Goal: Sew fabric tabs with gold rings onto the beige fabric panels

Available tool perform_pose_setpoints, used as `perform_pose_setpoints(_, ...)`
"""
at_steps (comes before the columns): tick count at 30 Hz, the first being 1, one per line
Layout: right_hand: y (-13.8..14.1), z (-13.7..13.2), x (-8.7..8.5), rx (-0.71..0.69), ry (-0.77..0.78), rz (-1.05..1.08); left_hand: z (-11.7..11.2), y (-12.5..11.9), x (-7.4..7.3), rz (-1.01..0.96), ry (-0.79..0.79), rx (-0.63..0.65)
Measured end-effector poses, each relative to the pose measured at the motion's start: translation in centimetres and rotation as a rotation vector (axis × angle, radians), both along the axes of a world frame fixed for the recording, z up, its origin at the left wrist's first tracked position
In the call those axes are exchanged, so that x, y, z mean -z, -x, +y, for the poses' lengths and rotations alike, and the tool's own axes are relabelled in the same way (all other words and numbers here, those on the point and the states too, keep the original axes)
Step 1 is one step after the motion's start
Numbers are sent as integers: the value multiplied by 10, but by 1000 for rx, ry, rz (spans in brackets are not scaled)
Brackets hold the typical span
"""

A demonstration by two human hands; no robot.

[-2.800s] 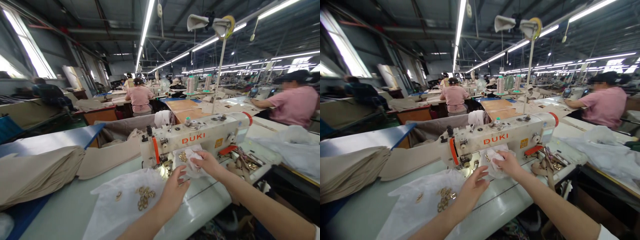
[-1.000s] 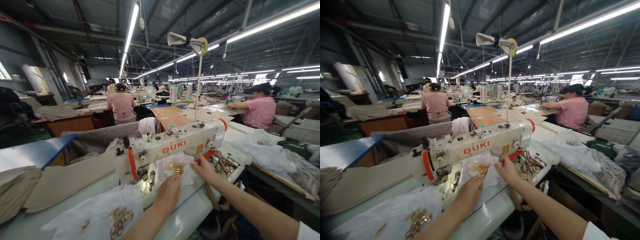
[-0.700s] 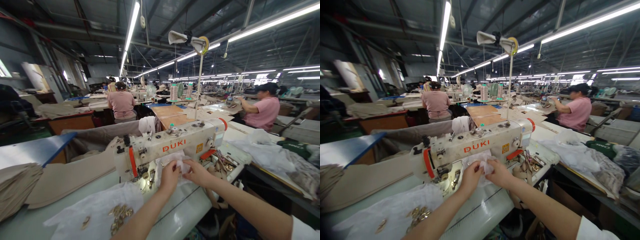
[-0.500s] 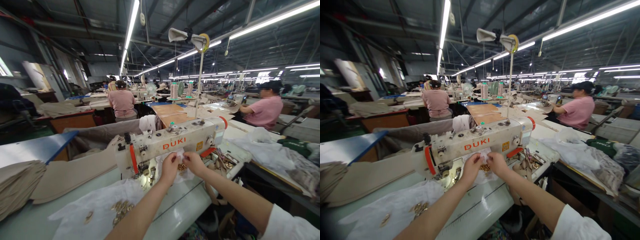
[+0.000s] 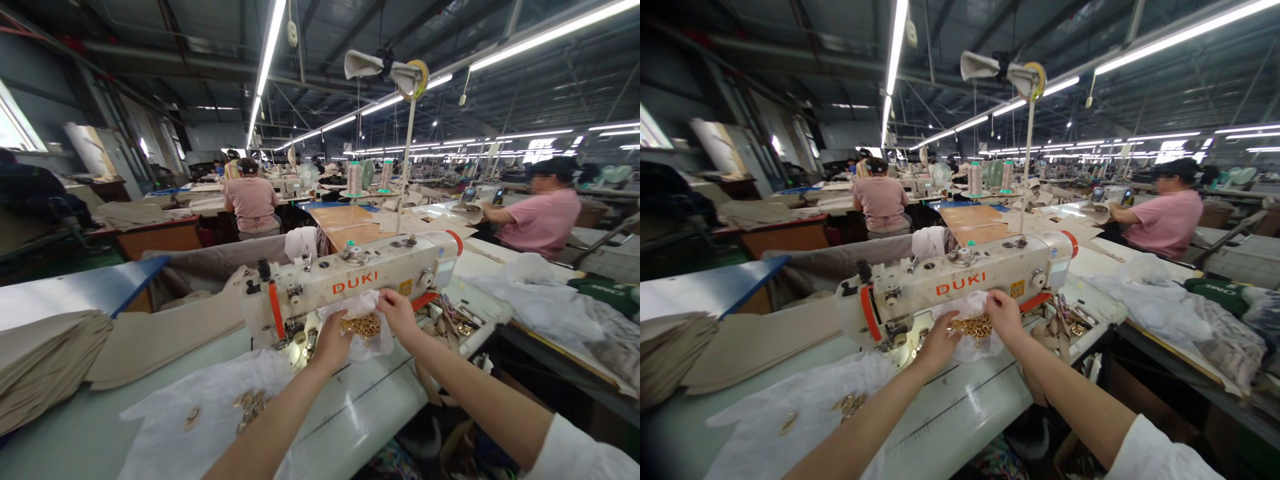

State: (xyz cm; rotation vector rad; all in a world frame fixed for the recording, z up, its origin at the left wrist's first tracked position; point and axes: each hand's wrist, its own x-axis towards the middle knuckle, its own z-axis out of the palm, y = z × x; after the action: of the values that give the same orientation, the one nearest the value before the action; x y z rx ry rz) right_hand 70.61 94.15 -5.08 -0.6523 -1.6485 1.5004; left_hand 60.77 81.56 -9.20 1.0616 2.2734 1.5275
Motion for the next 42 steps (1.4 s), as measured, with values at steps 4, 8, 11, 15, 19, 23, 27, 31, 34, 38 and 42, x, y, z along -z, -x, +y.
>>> perform_pose_setpoints(4,-2,-8,-3,9,133,90,-3,-4,2,76,26,-2)
perform_pose_setpoints(8,-5,-16,-3,23,252,171,-2,-6,0,114,43,-30)
perform_pose_setpoints(11,-7,-21,-5,10,321,223,2,-6,-1,121,57,-26)
perform_pose_setpoints(15,-9,-23,-7,-20,403,267,10,-6,-6,112,84,-37)
perform_pose_setpoints(19,-13,-16,-6,-28,492,297,14,-6,-15,85,105,-118)
perform_pose_setpoints(23,-18,-9,-7,-52,543,337,13,-8,-22,46,59,-169)
perform_pose_setpoints(27,-19,-7,-12,-72,571,379,14,-8,-25,-25,-3,-182)
perform_pose_setpoints(31,-19,-9,-16,-70,588,401,17,-3,-26,-83,-47,-215)
perform_pose_setpoints(34,-19,-12,-20,-61,577,412,18,1,-25,-113,-81,-242)
perform_pose_setpoints(38,-20,-16,-28,-50,539,433,20,2,-22,-175,-142,-239)
perform_pose_setpoints(42,-23,-16,-35,-44,480,447,24,1,-21,-273,-192,-182)
